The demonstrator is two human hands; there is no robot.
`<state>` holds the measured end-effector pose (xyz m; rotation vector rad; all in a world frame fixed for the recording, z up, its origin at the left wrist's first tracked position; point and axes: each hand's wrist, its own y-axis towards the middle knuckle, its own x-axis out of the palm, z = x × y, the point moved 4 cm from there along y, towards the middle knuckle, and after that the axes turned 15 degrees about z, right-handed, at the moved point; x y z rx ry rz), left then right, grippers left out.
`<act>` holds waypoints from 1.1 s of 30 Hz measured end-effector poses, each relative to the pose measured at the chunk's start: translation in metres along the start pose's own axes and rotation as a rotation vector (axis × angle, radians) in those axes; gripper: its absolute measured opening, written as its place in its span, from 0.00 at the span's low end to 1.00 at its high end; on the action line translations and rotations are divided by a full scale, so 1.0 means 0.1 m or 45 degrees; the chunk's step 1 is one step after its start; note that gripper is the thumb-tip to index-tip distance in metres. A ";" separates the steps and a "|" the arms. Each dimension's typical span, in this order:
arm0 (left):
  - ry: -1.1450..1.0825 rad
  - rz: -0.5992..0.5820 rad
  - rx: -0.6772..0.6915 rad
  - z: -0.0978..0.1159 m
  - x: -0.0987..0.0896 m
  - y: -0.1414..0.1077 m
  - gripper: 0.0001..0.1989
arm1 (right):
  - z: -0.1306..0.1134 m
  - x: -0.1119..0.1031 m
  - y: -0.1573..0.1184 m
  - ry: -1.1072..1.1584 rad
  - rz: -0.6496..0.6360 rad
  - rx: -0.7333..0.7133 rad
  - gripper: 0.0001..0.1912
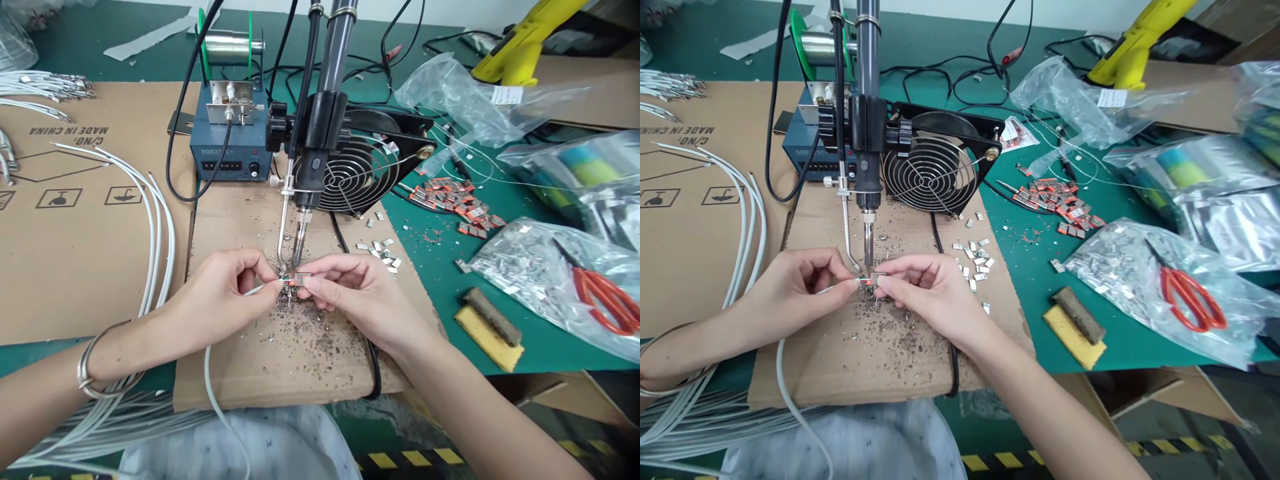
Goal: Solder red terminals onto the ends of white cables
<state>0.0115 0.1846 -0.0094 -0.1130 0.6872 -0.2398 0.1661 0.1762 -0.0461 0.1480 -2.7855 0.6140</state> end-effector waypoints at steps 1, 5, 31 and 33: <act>0.009 0.000 -0.002 0.00 0.00 0.00 0.09 | 0.00 0.00 0.00 -0.005 0.006 0.009 0.05; 0.036 -0.014 -0.013 -0.02 0.00 0.02 0.10 | 0.01 0.01 0.01 -0.042 0.053 0.053 0.06; -0.064 -0.236 0.066 0.00 0.06 -0.20 0.11 | -0.21 0.05 -0.42 -1.181 -0.013 -1.337 0.11; -0.046 -0.266 0.068 0.00 0.06 -0.21 0.11 | -0.20 0.06 -0.43 -1.258 -0.054 -1.385 0.12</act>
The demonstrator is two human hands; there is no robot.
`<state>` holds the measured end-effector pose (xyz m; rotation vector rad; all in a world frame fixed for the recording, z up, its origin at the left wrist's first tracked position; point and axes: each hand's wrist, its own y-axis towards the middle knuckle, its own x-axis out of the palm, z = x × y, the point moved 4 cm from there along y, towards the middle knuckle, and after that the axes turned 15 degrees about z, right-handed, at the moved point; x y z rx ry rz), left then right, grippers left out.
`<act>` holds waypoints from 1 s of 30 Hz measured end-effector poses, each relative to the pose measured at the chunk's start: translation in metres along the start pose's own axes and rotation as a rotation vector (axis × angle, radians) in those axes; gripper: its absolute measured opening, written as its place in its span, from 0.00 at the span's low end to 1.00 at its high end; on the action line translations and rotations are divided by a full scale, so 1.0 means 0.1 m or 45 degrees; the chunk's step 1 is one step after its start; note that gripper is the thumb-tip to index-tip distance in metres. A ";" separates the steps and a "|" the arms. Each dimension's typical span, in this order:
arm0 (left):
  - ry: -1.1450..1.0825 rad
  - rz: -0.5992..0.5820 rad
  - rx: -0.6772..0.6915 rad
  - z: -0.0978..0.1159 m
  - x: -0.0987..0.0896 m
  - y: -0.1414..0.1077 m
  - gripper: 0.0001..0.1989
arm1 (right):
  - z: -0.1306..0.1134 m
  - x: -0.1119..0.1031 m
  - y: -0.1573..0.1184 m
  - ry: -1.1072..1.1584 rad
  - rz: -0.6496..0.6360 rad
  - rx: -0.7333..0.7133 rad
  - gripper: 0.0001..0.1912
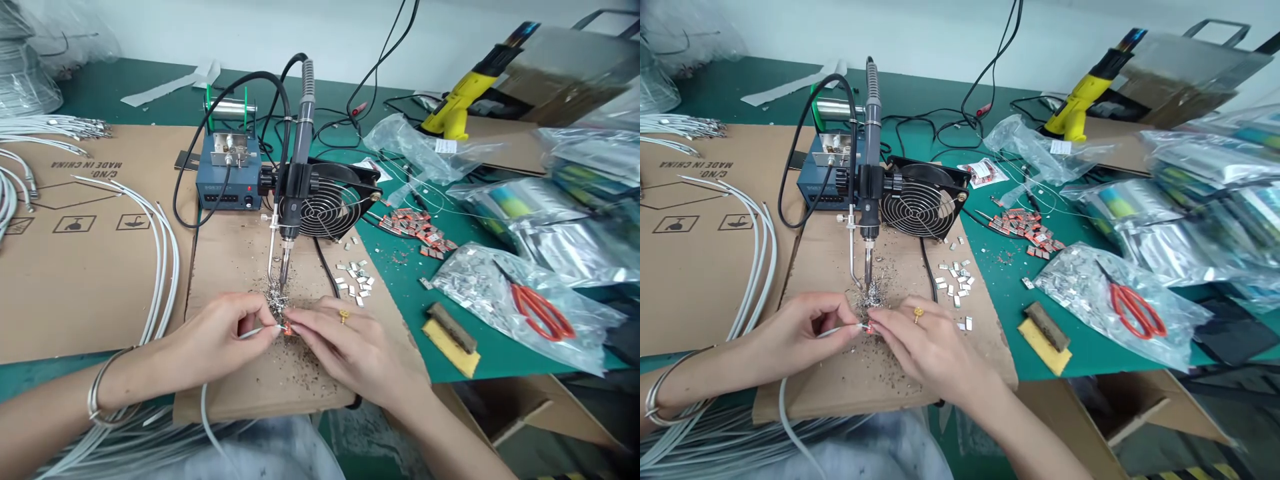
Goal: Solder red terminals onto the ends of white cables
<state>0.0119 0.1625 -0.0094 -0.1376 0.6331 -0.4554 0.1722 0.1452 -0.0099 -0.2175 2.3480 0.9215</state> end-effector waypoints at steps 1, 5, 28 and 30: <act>0.009 -0.008 0.005 0.00 0.00 0.00 0.10 | 0.00 0.01 0.00 -0.010 -0.017 -0.020 0.11; 0.007 -0.015 0.029 0.01 0.00 -0.01 0.10 | -0.02 0.02 -0.01 -0.057 -0.052 -0.090 0.07; 0.196 0.319 0.125 -0.03 -0.13 0.14 0.08 | 0.34 0.33 0.02 1.182 0.083 1.599 0.13; 0.207 0.326 0.142 -0.01 -0.13 0.14 0.08 | 0.34 0.33 0.02 1.171 0.117 1.565 0.11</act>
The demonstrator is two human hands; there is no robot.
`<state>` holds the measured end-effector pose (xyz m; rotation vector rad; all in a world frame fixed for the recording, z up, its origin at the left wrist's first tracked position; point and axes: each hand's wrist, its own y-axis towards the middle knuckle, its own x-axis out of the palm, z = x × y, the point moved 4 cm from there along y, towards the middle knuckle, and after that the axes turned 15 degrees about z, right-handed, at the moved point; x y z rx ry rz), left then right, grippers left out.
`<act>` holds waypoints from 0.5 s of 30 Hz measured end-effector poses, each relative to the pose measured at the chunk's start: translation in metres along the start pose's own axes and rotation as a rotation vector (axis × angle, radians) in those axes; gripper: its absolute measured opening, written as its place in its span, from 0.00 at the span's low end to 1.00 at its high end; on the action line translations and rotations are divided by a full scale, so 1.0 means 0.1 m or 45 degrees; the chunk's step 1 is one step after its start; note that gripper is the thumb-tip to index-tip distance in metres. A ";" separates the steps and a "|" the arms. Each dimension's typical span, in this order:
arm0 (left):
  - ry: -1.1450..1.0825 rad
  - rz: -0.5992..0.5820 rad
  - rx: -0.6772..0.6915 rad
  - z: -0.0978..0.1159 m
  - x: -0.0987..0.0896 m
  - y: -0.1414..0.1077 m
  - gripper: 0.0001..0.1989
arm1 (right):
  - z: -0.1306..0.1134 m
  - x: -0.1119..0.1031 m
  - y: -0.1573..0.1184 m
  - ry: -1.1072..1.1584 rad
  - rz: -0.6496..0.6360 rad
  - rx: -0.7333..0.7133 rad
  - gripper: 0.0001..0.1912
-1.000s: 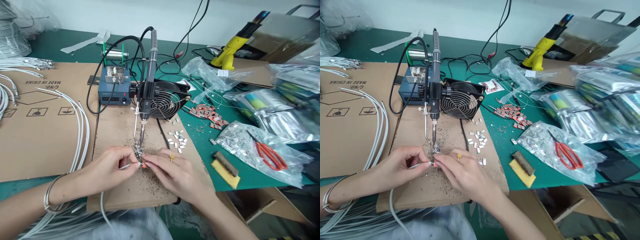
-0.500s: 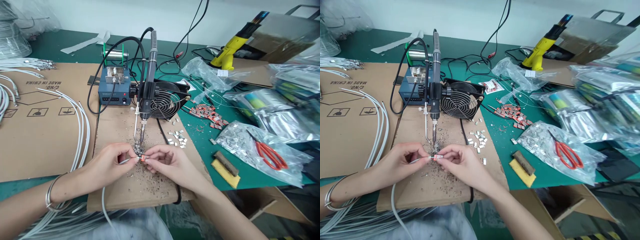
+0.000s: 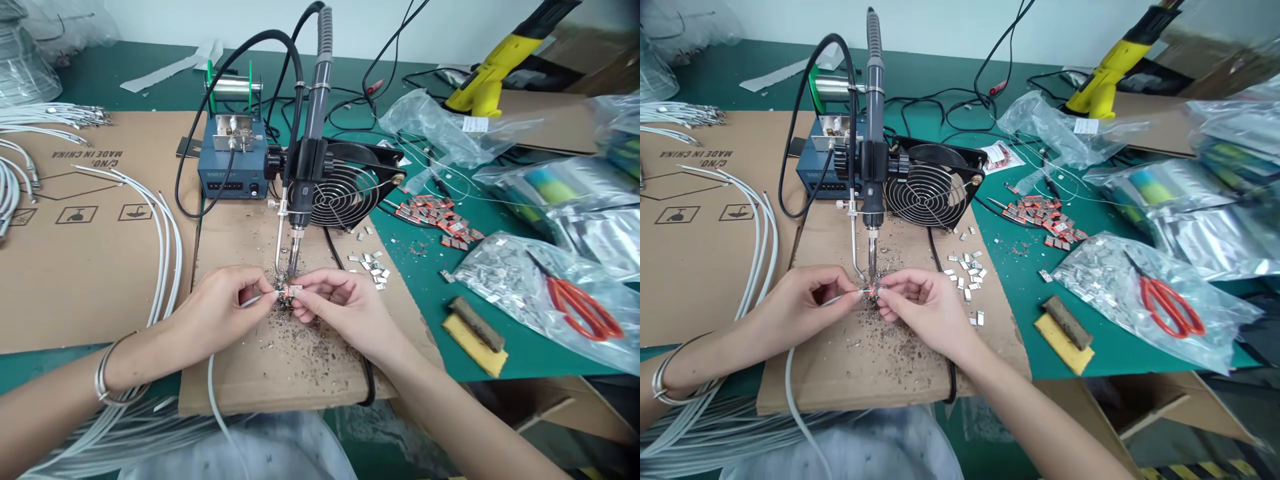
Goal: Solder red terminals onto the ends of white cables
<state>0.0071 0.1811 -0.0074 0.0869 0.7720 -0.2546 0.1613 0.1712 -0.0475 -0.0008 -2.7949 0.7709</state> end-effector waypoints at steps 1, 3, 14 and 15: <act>-0.002 0.004 0.013 0.01 0.00 0.00 0.08 | 0.00 0.00 0.00 0.004 0.006 -0.014 0.10; -0.018 0.011 0.041 0.02 0.00 0.01 0.07 | -0.01 -0.01 0.00 0.019 0.010 -0.039 0.09; -0.095 0.047 0.154 0.05 -0.02 0.00 0.05 | -0.01 -0.03 -0.01 0.057 0.008 -0.109 0.08; -0.085 0.043 0.145 0.04 -0.02 0.00 0.05 | 0.00 -0.03 -0.01 0.049 0.012 -0.096 0.08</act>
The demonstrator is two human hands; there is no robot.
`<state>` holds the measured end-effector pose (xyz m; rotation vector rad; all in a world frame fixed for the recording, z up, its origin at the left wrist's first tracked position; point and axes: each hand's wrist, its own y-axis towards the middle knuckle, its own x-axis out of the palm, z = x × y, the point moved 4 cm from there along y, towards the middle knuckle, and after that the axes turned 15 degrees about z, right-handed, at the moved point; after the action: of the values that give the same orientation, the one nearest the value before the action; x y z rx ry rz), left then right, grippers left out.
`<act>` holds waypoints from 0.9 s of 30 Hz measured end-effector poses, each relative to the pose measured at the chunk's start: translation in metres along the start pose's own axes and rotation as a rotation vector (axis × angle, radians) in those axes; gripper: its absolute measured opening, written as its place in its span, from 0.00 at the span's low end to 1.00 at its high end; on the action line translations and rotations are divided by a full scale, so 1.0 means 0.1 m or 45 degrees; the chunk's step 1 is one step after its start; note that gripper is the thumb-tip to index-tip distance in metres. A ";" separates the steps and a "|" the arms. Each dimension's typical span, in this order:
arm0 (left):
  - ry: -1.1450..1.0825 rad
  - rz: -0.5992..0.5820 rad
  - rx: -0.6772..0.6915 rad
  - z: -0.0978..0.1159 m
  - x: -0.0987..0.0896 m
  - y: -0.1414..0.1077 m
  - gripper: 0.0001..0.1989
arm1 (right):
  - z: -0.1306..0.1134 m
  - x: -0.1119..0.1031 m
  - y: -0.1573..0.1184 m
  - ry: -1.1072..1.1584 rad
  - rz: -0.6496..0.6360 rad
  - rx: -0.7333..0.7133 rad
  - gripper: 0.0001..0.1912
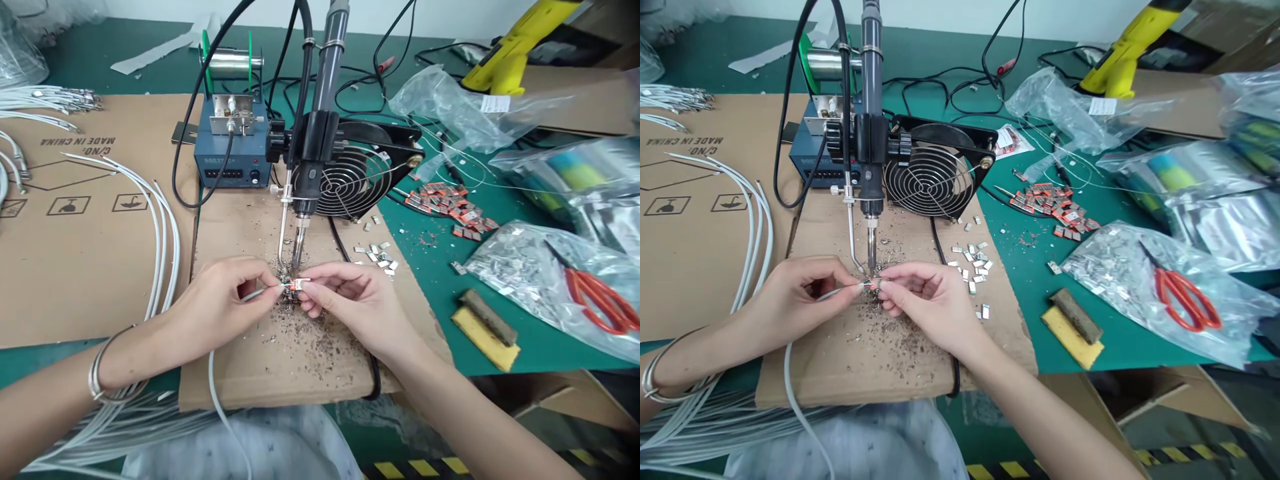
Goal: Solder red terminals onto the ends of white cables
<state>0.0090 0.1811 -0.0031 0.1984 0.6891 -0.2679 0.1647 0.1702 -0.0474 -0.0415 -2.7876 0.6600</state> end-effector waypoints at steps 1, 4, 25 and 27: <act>0.010 -0.005 -0.012 -0.01 0.00 0.00 0.05 | 0.00 0.00 0.00 -0.009 0.002 0.012 0.08; 0.002 -0.014 -0.032 -0.01 0.01 0.02 0.05 | 0.01 0.00 -0.01 -0.017 0.001 0.012 0.09; 0.056 -0.040 -0.030 -0.01 0.03 0.03 0.06 | 0.00 0.00 -0.01 -0.090 0.046 0.021 0.10; 0.057 -0.035 -0.019 -0.01 0.03 0.03 0.06 | 0.00 0.00 -0.01 -0.095 0.034 0.014 0.10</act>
<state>0.0115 0.1837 -0.0059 0.1811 0.7382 -0.2853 0.1651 0.1694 -0.0473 -0.0537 -2.8591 0.6968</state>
